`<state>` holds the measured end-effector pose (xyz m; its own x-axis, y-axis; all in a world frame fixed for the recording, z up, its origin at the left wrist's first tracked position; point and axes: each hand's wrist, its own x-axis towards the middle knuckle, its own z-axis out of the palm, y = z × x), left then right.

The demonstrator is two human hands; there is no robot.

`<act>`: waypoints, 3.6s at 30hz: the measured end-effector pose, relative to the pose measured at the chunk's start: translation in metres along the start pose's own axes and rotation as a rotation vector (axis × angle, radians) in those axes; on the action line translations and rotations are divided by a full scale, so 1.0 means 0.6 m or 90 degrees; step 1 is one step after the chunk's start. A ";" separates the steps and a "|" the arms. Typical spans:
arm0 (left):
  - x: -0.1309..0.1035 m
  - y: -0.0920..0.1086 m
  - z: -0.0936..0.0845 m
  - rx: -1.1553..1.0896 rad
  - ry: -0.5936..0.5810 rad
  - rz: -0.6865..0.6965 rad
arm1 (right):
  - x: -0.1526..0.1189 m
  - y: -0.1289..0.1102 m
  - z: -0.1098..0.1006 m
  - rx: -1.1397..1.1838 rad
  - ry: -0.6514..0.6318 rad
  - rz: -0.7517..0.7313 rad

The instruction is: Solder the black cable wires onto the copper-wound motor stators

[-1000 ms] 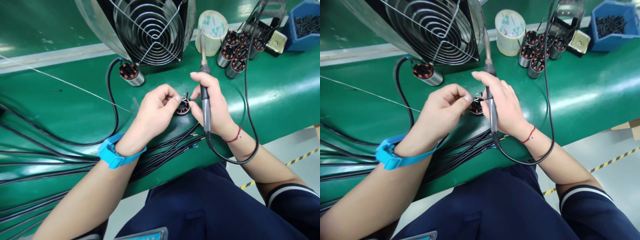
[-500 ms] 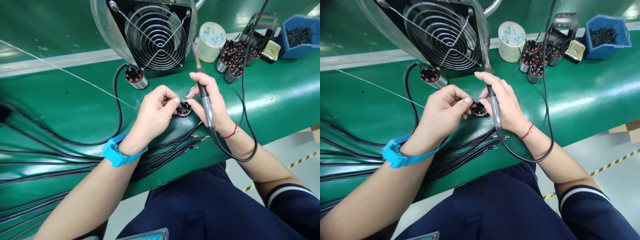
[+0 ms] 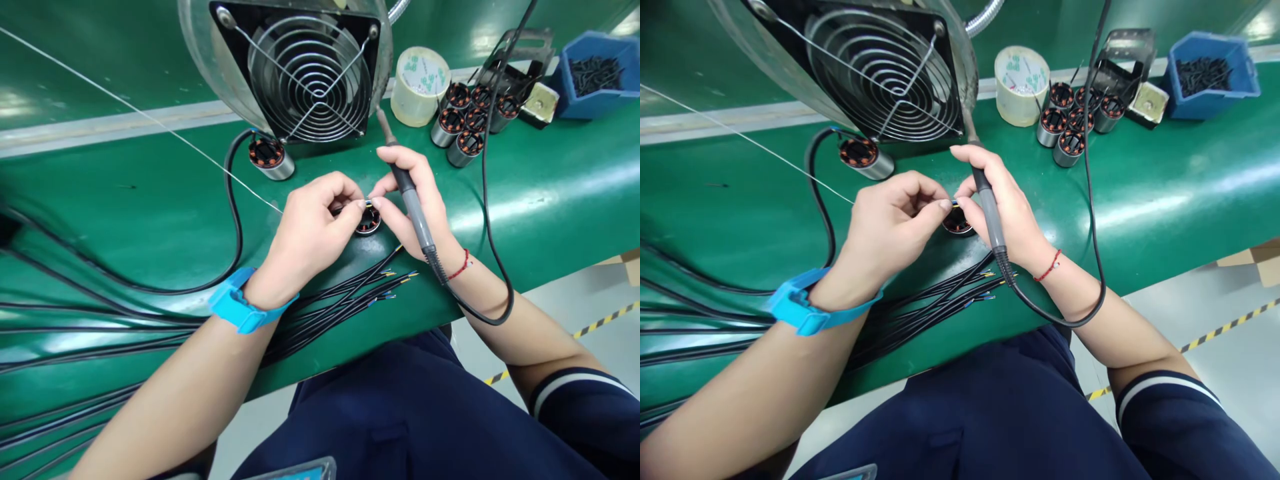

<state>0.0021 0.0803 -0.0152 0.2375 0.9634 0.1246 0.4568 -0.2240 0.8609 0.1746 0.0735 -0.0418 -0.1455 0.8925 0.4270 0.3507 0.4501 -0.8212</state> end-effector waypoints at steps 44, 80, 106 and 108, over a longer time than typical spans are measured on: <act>0.012 -0.003 0.005 -0.098 -0.031 -0.166 | -0.059 -0.035 -0.047 -0.081 0.110 -0.066; 0.011 -0.004 0.007 -0.076 -0.024 -0.169 | 0.025 -0.017 -0.046 0.050 -0.154 0.144; 0.001 0.008 -0.039 -0.043 -0.164 -0.099 | 0.012 0.033 -0.029 0.451 -0.303 0.195; -0.003 0.014 -0.041 -0.044 -0.169 -0.088 | 0.015 0.023 -0.038 0.399 -0.351 0.168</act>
<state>-0.0154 0.0801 0.0037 0.3967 0.9099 -0.1209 0.4434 -0.0747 0.8932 0.1994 0.0870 -0.0407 -0.6142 0.7847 0.0836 -0.1137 0.0168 -0.9934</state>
